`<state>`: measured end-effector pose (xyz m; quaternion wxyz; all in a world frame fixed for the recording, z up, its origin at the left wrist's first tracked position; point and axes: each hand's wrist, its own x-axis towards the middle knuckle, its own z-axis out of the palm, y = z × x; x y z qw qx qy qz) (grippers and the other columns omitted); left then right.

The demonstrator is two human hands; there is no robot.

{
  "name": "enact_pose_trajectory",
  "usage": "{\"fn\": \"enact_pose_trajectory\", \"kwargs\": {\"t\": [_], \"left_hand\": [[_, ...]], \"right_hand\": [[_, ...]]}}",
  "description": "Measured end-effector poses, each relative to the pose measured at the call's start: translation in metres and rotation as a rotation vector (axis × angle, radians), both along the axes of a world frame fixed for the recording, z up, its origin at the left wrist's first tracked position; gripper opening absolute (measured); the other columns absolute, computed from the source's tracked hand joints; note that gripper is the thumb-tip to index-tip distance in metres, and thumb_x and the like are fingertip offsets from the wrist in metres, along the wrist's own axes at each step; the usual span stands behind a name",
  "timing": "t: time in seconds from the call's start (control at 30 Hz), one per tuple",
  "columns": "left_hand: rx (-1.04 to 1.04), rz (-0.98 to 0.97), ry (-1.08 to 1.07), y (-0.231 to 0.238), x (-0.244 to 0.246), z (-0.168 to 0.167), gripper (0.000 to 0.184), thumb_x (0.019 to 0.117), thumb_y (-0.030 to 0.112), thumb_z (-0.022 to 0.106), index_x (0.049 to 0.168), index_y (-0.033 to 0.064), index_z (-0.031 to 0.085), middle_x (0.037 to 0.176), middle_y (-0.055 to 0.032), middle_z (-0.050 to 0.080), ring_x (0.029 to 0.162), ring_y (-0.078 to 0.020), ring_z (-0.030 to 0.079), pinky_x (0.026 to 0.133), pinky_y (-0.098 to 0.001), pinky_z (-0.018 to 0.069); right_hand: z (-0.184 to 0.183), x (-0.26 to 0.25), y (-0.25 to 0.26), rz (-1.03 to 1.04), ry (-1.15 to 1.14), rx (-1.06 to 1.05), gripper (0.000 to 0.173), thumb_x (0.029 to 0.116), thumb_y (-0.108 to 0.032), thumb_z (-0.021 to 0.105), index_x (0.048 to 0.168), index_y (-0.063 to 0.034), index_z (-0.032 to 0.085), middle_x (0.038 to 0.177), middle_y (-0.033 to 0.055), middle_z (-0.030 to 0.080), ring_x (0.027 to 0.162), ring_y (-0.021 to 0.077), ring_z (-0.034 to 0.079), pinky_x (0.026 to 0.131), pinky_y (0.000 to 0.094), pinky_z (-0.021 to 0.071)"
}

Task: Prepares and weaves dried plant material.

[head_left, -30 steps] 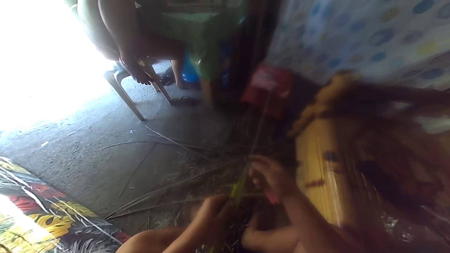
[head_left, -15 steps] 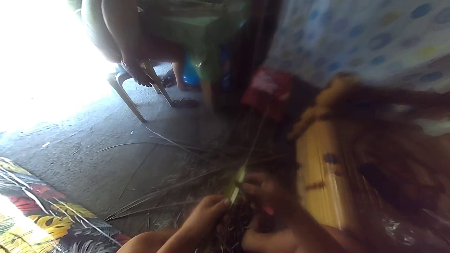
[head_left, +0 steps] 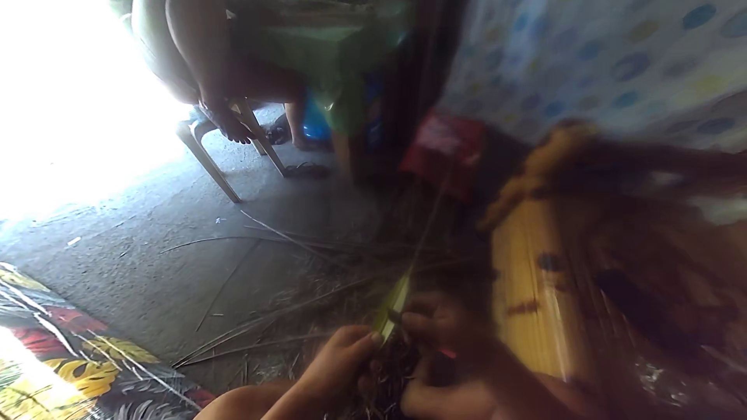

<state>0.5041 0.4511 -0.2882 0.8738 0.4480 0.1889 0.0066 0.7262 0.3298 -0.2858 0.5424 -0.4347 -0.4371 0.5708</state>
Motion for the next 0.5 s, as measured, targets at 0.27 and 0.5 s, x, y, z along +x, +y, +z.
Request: {"fn": "enact_pose_trajectory", "kwargs": {"t": [0.27,0.5], "left_hand": [[0.019,-0.066,-0.056,0.001,-0.001,-0.001,0.028,0.1068,0.027,0.055,0.096,0.0046,0.069,0.072,-0.0022,0.062,0.052,-0.0058,0.055,0.047,-0.0197,0.0485],[0.121,-0.021,-0.035,0.001,0.000,0.002,0.029,0.1067,0.027,0.055,0.095,0.0045,0.069,0.076,-0.0039,0.064,0.055,-0.0072,0.057,0.049,-0.0213,0.0504]], "right_hand": [[-0.003,0.029,0.008,-0.353,0.044,0.070,0.019,0.1061,-0.013,0.050,0.111,-0.0033,0.066,0.075,0.0038,0.067,0.055,0.0100,0.061,0.050,0.0247,0.0543],[0.005,0.012,-0.001,-0.105,-0.037,-0.010,0.021,0.1040,-0.020,0.055,0.107,-0.0060,0.069,0.077,0.0025,0.069,0.056,0.0080,0.060,0.049,0.0242,0.0510]]}}
